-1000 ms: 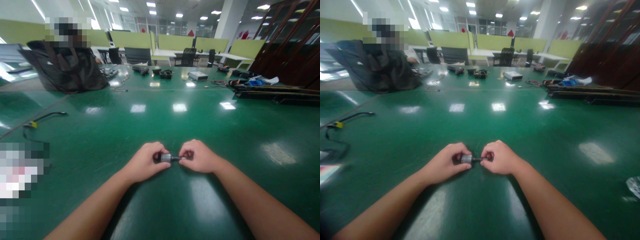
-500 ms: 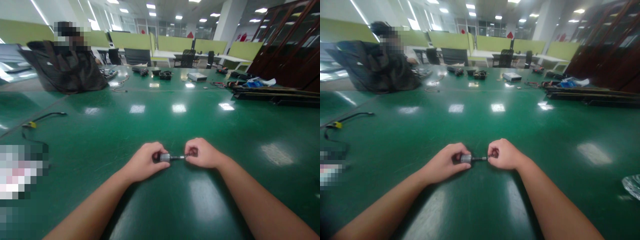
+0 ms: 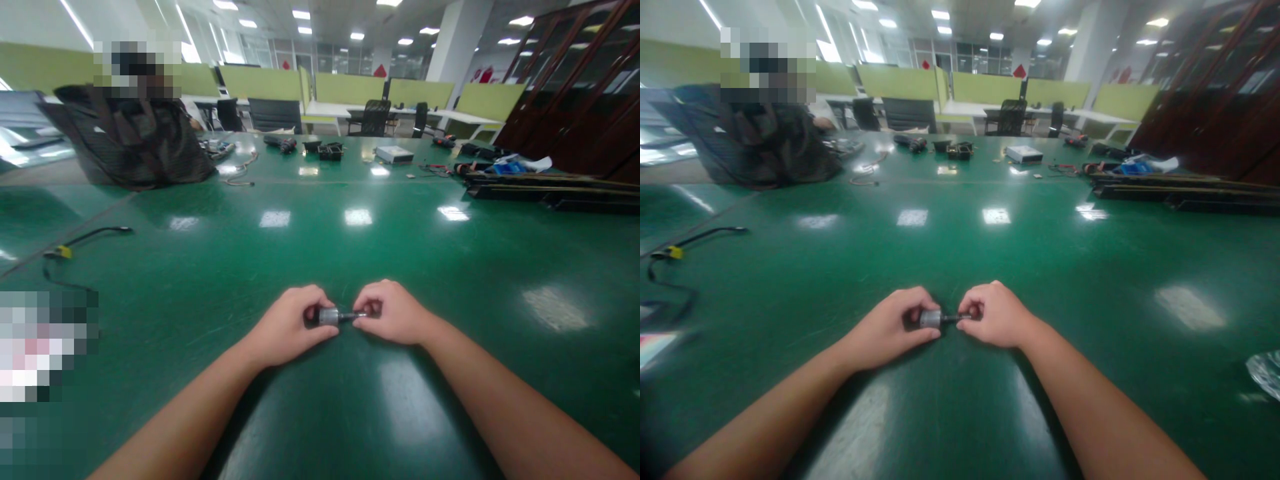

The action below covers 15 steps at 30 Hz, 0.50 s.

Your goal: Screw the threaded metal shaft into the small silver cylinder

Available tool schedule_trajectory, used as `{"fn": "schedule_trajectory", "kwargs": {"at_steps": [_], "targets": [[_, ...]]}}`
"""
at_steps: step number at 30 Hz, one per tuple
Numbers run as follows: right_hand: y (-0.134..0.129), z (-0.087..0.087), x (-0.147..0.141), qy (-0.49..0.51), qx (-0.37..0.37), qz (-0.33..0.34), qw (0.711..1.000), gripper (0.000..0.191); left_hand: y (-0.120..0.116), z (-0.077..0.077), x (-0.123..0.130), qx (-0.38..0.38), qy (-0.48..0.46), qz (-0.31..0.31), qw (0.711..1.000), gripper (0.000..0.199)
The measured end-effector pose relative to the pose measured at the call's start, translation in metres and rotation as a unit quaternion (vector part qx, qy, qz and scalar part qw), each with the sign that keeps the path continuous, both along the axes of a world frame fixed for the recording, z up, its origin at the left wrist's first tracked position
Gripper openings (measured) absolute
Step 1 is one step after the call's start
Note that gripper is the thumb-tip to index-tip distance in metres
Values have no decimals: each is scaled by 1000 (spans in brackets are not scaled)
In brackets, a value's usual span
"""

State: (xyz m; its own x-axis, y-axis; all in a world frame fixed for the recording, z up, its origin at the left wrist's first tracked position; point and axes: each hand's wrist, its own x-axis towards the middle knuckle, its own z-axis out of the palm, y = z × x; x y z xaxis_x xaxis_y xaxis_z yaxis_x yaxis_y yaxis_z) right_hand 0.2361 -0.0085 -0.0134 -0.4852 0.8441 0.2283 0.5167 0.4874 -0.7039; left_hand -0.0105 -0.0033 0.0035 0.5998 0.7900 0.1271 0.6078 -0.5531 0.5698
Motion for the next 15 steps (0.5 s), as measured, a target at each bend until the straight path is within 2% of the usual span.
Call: {"fn": "schedule_trajectory", "kwargs": {"at_steps": [5,10,15], "targets": [[-5,1,-11,37,-6,14,999,23,-1,-1,2,9,0,6,1000,21],[-5,0,-10,37,-21,7,999,19,-3,4,3,10,-4,-2,1000,26],[-4,0,-9,21,-8,17,1000,17,-2,6,3,-3,-9,-3,1000,20]]}}
